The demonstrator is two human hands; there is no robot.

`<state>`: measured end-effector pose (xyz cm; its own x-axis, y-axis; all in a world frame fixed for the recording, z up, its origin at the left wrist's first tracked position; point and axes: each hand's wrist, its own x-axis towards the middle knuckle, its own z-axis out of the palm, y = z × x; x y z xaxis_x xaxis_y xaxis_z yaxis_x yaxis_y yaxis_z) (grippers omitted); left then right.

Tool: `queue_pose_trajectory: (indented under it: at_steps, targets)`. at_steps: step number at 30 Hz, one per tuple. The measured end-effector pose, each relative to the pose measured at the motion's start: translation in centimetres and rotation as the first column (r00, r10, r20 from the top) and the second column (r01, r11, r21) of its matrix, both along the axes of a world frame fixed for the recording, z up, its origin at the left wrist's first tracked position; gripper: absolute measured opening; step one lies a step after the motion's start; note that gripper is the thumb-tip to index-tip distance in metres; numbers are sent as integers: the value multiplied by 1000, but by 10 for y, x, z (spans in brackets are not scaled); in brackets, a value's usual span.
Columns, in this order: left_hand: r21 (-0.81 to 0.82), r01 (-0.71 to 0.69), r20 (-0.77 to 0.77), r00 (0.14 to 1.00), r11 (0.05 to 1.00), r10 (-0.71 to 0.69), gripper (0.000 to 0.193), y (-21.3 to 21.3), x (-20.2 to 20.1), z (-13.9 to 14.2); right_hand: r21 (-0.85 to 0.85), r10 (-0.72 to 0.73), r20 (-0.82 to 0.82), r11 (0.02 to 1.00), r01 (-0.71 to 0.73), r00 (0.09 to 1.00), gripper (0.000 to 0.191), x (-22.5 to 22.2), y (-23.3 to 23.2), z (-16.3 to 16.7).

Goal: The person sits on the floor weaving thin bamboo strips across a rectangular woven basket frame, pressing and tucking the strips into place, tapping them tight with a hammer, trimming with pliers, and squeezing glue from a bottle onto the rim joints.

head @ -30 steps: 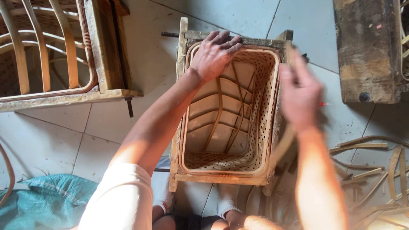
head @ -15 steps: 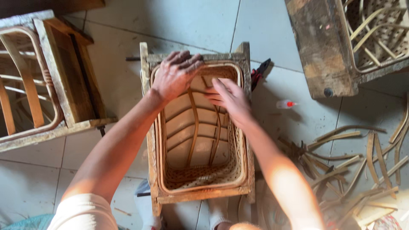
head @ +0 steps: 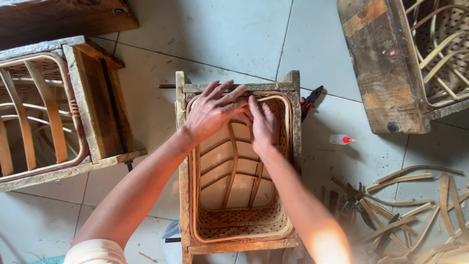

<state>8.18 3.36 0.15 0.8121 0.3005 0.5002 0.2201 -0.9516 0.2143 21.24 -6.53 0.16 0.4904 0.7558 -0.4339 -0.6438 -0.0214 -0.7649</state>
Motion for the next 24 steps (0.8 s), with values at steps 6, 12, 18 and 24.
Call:
queue_pose_trajectory:
  at_steps: [6, 12, 18, 24]
  targets:
    - [-161, 143, 70, 989, 977, -133, 37, -2, -9, 6, -3, 72, -149, 997, -73, 986, 19, 13, -10, -11]
    - [-225, 105, 61, 994, 969, -93, 27, -5, -7, -1, -85, 91, -66, 992, -97, 994, 15, 19, -17, -16]
    - [-186, 114, 52, 993, 976, -106, 28, -3, -5, -4, -37, 105, -45, 994, -107, 993, 16, 23, -18, -19]
    - [-192, 97, 24, 995, 977, -94, 28, -4, -3, -4, -36, 117, -48, 992, -119, 992, 19, 25, -23, -21]
